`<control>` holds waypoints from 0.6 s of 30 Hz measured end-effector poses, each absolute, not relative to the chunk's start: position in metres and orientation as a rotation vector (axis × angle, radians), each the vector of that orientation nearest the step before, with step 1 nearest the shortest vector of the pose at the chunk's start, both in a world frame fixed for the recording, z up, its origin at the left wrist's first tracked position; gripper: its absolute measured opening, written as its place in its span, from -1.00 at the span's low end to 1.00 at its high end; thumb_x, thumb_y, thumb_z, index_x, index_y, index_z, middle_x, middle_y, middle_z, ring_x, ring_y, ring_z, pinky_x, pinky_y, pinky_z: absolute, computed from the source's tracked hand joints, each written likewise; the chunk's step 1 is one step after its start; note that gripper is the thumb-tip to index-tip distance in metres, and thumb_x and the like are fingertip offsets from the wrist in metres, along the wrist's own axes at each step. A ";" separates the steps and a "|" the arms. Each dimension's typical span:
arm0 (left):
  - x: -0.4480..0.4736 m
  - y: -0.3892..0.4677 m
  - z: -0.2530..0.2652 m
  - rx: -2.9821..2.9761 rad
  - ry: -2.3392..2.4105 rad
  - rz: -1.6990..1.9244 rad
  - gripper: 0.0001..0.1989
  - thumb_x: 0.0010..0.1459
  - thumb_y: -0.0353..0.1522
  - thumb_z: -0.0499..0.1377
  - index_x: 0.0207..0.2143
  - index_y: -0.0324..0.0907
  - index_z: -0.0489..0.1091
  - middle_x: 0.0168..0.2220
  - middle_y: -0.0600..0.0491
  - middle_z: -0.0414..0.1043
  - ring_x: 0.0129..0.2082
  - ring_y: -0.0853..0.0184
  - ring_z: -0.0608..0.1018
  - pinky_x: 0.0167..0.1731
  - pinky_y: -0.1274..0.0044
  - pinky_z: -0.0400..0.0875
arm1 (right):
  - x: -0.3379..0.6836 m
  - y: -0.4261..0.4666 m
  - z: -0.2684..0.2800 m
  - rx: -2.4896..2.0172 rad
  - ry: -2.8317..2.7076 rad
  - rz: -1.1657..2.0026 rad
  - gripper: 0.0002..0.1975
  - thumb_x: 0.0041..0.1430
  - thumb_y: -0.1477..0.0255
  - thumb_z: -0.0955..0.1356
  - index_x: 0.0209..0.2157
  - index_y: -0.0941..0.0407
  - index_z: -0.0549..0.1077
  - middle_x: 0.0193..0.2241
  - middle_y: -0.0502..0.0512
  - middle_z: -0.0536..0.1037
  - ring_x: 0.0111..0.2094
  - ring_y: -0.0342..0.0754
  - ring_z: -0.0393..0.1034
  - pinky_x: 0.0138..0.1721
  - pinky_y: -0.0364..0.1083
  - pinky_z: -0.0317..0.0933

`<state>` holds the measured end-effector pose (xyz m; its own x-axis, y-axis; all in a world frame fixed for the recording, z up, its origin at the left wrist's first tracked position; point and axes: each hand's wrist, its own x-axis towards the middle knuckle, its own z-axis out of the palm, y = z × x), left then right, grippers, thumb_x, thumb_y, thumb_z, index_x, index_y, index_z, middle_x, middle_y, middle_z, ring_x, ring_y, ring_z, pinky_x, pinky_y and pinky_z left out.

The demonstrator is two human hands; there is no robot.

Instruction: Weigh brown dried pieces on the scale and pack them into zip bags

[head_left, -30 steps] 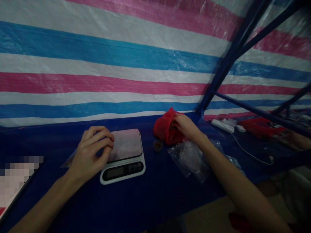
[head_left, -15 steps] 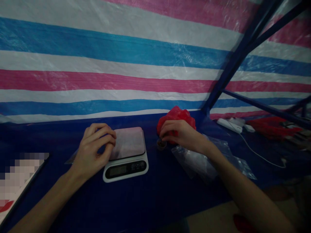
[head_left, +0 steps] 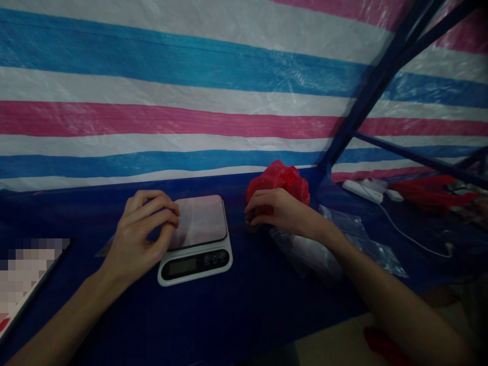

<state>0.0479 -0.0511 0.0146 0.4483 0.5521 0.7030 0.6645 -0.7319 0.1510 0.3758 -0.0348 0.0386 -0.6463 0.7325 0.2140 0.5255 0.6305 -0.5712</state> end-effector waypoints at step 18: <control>0.047 -0.051 0.015 -2.549 -1.101 -1.128 -0.79 0.19 -0.46 0.09 -0.48 -0.11 0.43 -0.30 0.02 0.55 -0.12 0.15 0.46 -0.05 0.20 0.32 | 0.377 -0.041 0.045 -0.938 -2.310 0.827 -0.83 0.32 0.46 0.37 -0.12 0.12 0.62 -0.23 0.09 0.69 -0.21 -0.05 0.59 -0.15 -0.12 0.43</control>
<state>0.0468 -0.0511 0.0148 0.4496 0.5674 0.6899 0.6757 -0.7212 0.1528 0.3768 -0.0409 0.0447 -0.6318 0.7425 0.2225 0.4324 0.5758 -0.6938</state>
